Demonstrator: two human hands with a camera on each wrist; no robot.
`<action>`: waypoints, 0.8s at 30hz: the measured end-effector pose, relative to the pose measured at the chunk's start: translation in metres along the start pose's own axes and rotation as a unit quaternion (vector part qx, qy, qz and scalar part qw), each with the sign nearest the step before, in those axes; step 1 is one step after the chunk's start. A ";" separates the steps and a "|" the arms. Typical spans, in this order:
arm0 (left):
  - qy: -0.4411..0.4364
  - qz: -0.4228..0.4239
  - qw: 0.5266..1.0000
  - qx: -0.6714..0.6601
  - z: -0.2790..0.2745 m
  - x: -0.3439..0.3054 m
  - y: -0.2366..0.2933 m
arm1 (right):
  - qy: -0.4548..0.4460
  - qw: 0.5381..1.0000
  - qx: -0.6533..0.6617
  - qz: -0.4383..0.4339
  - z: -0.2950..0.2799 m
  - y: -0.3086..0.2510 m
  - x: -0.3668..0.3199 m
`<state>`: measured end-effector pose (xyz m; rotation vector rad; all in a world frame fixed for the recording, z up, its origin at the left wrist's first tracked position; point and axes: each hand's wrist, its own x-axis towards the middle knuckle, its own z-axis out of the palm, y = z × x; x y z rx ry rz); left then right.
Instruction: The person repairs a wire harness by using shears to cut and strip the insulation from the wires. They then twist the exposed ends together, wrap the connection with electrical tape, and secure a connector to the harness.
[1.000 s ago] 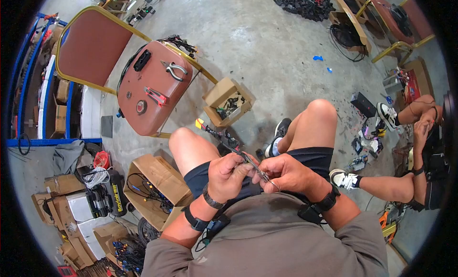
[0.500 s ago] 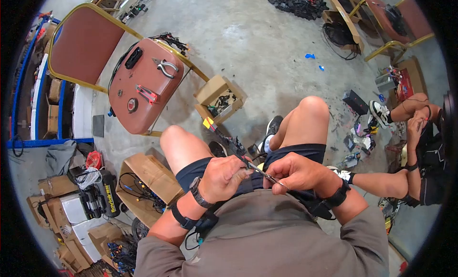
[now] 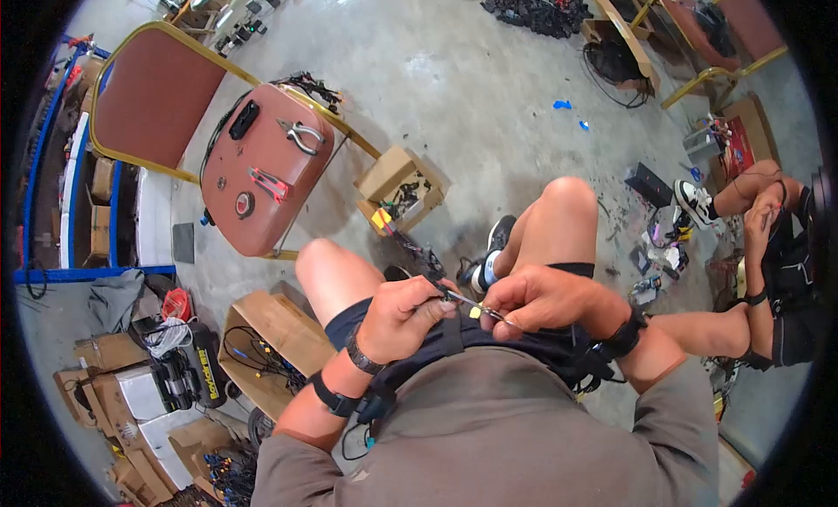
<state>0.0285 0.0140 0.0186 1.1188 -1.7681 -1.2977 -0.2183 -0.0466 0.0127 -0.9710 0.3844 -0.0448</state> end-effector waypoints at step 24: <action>0.165 -0.220 0.868 -0.414 -0.090 0.130 -0.103 | 0.333 0.938 0.022 -0.096 -0.145 -0.067 0.151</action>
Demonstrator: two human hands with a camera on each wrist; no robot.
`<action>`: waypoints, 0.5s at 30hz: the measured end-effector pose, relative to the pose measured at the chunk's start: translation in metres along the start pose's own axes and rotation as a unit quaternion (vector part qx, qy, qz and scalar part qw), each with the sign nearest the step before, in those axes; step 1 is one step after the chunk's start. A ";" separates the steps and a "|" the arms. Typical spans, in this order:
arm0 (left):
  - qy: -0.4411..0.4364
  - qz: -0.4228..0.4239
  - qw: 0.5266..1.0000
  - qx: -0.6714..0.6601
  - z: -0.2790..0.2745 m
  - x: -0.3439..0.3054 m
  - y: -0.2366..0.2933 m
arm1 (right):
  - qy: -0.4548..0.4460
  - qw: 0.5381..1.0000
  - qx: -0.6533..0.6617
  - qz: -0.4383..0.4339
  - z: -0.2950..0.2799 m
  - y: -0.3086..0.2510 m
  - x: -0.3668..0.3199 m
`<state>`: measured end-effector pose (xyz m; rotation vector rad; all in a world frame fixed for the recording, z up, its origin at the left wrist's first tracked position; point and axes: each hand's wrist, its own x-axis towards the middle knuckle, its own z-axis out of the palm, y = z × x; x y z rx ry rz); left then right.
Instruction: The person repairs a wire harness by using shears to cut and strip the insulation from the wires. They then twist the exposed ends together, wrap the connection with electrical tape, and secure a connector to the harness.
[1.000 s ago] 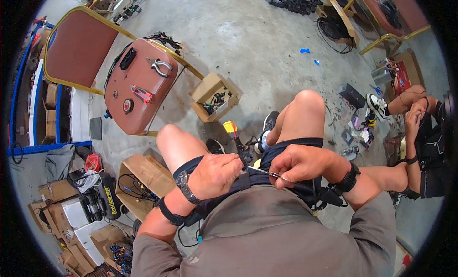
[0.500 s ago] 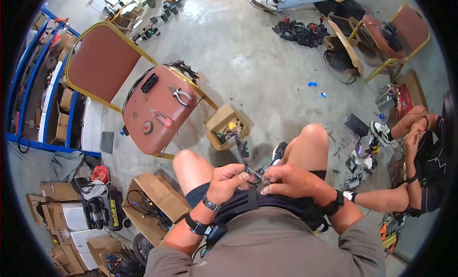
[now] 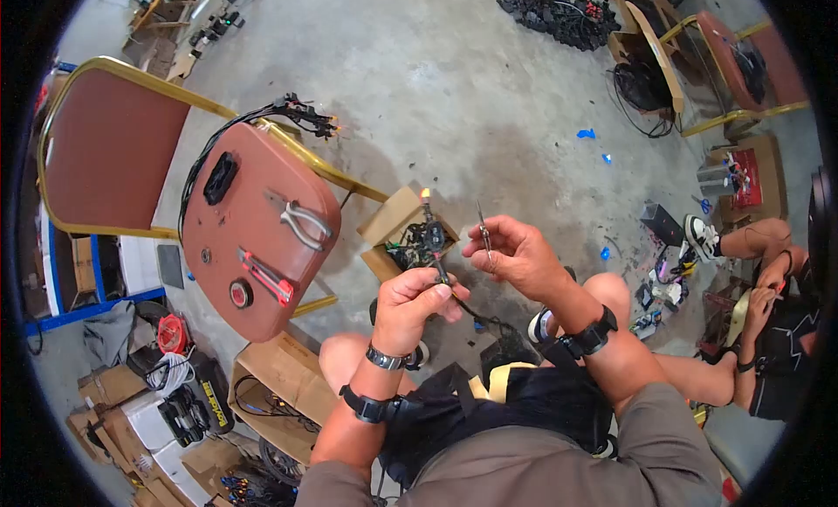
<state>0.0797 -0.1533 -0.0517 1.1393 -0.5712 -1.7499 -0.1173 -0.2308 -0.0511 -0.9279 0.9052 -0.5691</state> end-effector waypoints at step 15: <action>0.099 0.112 0.977 0.153 -0.026 0.026 -0.018 | -0.048 0.995 -0.013 -0.086 0.015 0.041 0.041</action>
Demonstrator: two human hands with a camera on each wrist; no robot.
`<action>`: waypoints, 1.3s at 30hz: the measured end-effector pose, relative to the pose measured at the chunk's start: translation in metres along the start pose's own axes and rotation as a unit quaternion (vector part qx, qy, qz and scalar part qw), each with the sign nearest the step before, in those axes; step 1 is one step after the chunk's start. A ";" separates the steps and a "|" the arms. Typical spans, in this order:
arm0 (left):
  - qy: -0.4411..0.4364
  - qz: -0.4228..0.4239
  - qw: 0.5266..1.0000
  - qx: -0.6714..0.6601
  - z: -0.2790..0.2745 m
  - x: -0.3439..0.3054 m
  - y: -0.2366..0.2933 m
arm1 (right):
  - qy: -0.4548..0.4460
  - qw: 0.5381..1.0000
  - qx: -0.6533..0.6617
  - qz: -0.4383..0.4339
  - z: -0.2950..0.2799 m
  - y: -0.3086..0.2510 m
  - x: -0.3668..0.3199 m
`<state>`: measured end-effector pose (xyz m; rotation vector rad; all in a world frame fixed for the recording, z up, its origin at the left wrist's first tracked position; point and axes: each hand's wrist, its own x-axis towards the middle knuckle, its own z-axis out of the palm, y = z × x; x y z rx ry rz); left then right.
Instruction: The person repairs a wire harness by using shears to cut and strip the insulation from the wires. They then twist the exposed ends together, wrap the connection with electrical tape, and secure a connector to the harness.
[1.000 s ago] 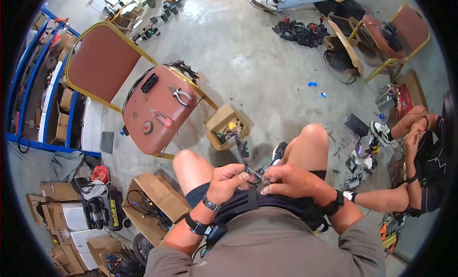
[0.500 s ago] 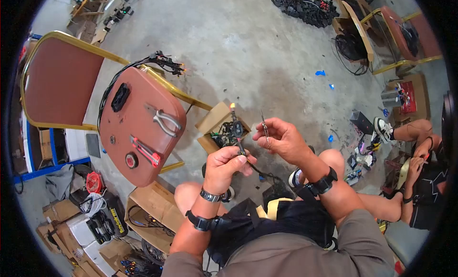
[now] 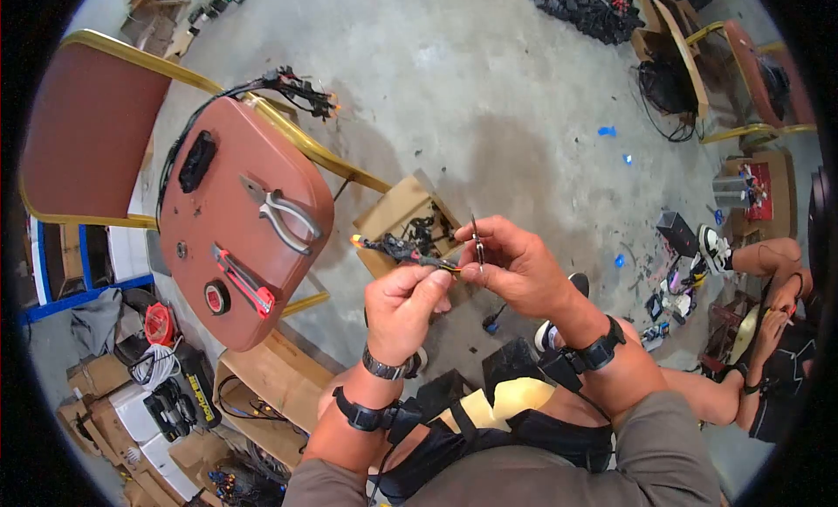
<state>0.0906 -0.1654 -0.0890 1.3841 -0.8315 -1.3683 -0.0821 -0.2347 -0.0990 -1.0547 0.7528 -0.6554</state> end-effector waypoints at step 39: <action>0.101 -0.003 0.983 -0.156 -0.003 -0.055 0.005 | 0.006 0.986 -0.147 -0.080 0.036 0.021 -0.057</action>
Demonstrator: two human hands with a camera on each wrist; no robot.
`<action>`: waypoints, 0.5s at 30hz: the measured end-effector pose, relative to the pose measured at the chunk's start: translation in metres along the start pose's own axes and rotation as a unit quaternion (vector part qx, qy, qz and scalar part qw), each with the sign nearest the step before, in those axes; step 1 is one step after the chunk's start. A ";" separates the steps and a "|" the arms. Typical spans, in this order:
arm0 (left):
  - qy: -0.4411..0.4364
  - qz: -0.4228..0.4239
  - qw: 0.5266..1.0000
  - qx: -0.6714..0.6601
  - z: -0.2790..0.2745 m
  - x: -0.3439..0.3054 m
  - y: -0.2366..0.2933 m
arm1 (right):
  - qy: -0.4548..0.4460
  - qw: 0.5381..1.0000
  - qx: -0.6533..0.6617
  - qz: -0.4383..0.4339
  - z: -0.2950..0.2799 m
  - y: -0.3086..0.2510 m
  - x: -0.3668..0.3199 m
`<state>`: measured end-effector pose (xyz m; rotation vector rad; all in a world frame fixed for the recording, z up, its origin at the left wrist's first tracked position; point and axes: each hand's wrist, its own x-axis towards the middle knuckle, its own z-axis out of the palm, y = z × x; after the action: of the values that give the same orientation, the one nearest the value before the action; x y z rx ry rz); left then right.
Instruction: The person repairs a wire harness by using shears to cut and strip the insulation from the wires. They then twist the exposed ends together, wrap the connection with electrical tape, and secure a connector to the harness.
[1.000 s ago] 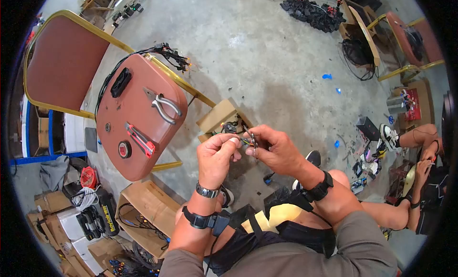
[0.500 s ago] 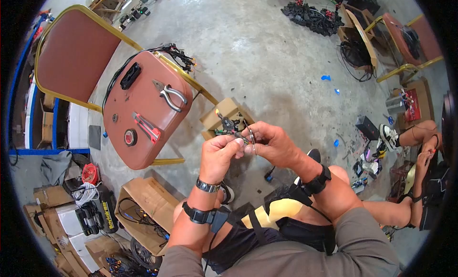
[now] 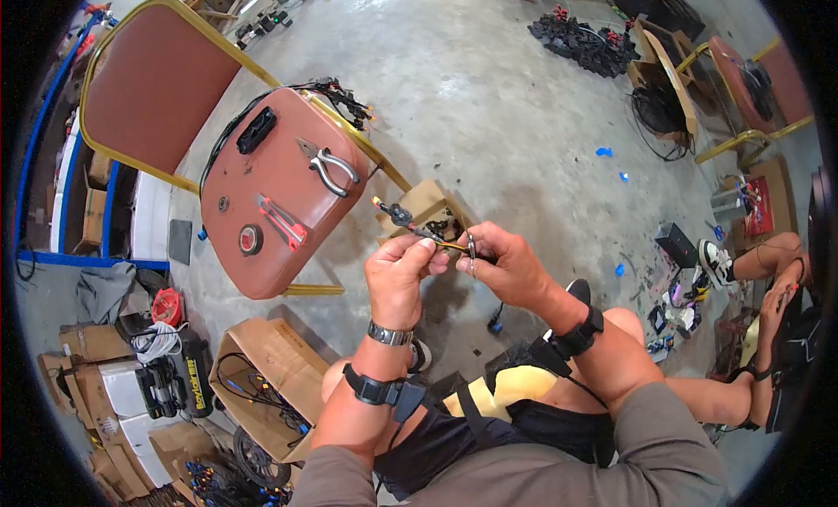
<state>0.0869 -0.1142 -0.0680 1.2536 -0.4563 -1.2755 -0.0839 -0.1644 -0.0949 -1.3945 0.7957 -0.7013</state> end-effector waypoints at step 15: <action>-0.020 0.023 0.994 -0.104 0.006 0.015 -0.007 | -0.061 0.983 0.143 0.098 -0.006 -0.008 0.001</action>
<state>0.0834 -0.1285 -0.0777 1.0387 -0.3687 -1.2768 -0.0880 -0.1696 -0.0869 -1.0729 0.6935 -0.5469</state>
